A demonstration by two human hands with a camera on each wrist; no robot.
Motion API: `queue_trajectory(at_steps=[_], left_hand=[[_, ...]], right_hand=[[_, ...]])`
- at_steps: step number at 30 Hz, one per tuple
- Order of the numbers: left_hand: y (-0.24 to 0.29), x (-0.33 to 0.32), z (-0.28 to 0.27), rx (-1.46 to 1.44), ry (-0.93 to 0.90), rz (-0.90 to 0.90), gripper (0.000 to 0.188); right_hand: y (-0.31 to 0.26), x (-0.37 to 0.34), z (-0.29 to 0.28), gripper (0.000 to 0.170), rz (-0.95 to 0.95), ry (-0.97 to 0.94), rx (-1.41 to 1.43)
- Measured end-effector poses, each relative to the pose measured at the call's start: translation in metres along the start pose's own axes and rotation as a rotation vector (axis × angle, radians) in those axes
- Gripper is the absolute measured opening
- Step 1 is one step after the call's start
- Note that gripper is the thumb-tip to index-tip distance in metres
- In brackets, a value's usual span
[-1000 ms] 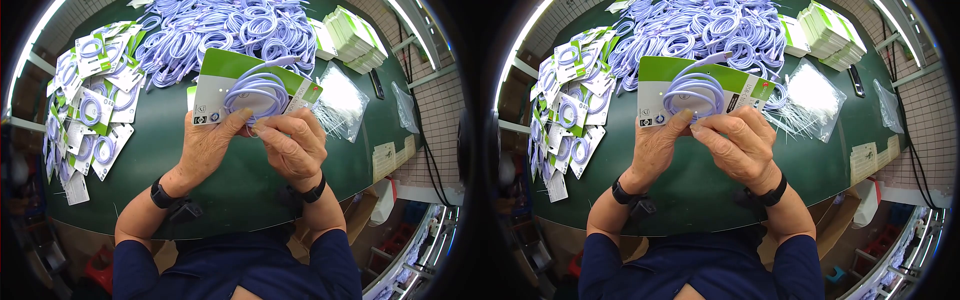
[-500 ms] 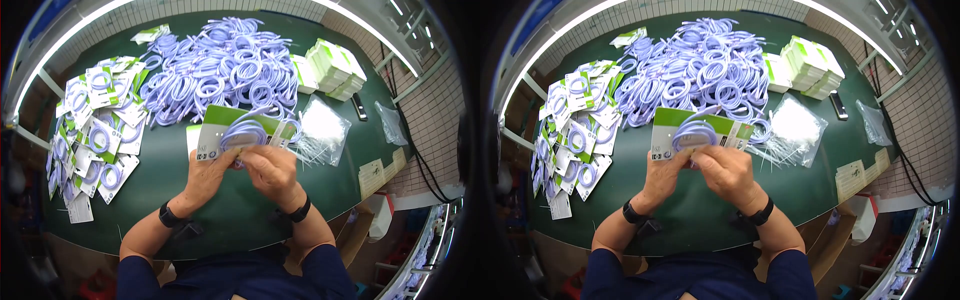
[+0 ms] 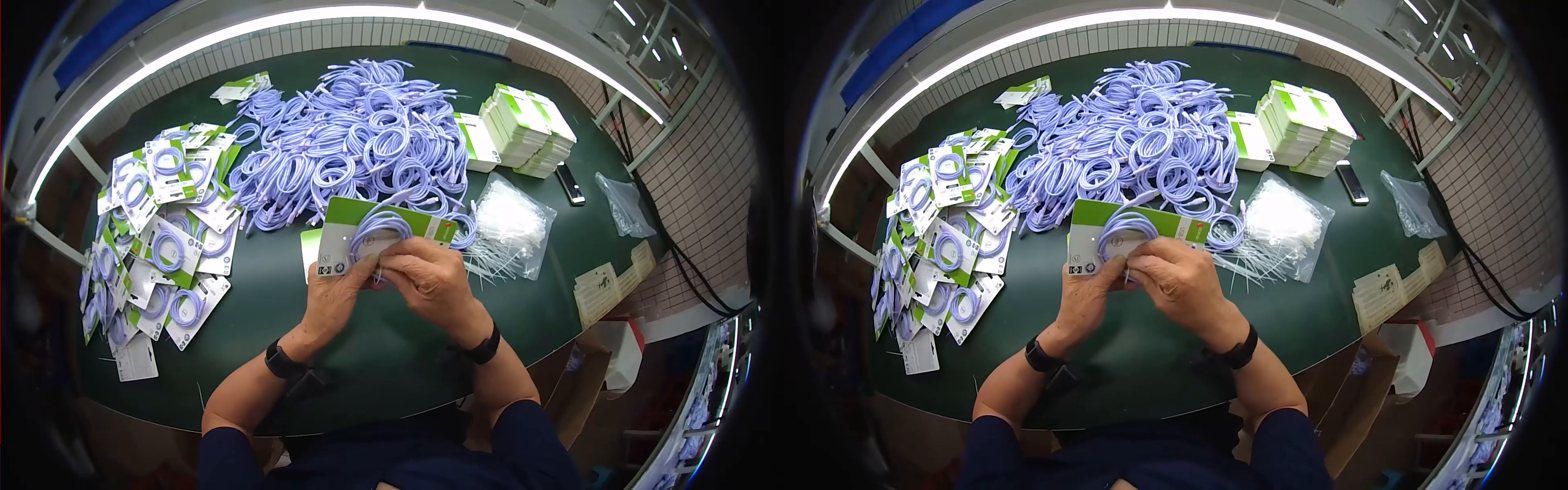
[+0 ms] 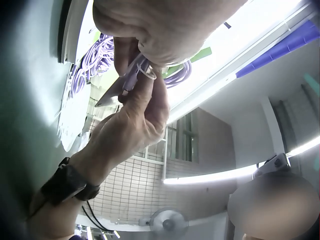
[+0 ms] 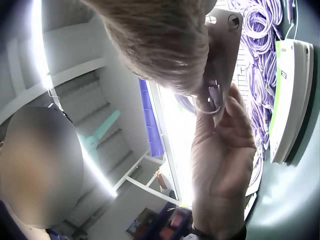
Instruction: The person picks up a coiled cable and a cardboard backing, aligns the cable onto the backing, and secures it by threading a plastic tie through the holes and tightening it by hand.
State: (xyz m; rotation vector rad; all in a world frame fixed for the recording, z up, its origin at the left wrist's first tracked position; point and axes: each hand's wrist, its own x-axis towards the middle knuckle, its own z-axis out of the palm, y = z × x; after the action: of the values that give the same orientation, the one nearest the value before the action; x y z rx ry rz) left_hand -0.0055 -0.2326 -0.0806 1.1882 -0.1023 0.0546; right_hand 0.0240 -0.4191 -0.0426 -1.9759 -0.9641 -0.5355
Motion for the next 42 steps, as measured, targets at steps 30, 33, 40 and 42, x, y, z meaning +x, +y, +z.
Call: queue_trajectory(at_steps=[30,33,40,42], left_hand=[[0.015,-0.013,0.012,-0.021,-0.209,0.032,0.036],[0.013,-0.013,0.010,-0.023,-0.201,0.008,0.035],[0.015,-0.016,0.013,-0.076,-0.252,-0.008,0.035],[0.012,-0.016,0.012,-0.096,-0.235,-0.024,0.035]], right_hand=[[0.089,-0.060,0.029,0.076,0.746,-0.298,1.679],[0.084,-0.055,0.027,0.077,0.683,-0.272,1.679],[0.063,-0.037,0.013,0.051,0.506,-0.184,1.501],[0.062,-0.031,0.010,0.049,0.257,-0.089,0.808]])
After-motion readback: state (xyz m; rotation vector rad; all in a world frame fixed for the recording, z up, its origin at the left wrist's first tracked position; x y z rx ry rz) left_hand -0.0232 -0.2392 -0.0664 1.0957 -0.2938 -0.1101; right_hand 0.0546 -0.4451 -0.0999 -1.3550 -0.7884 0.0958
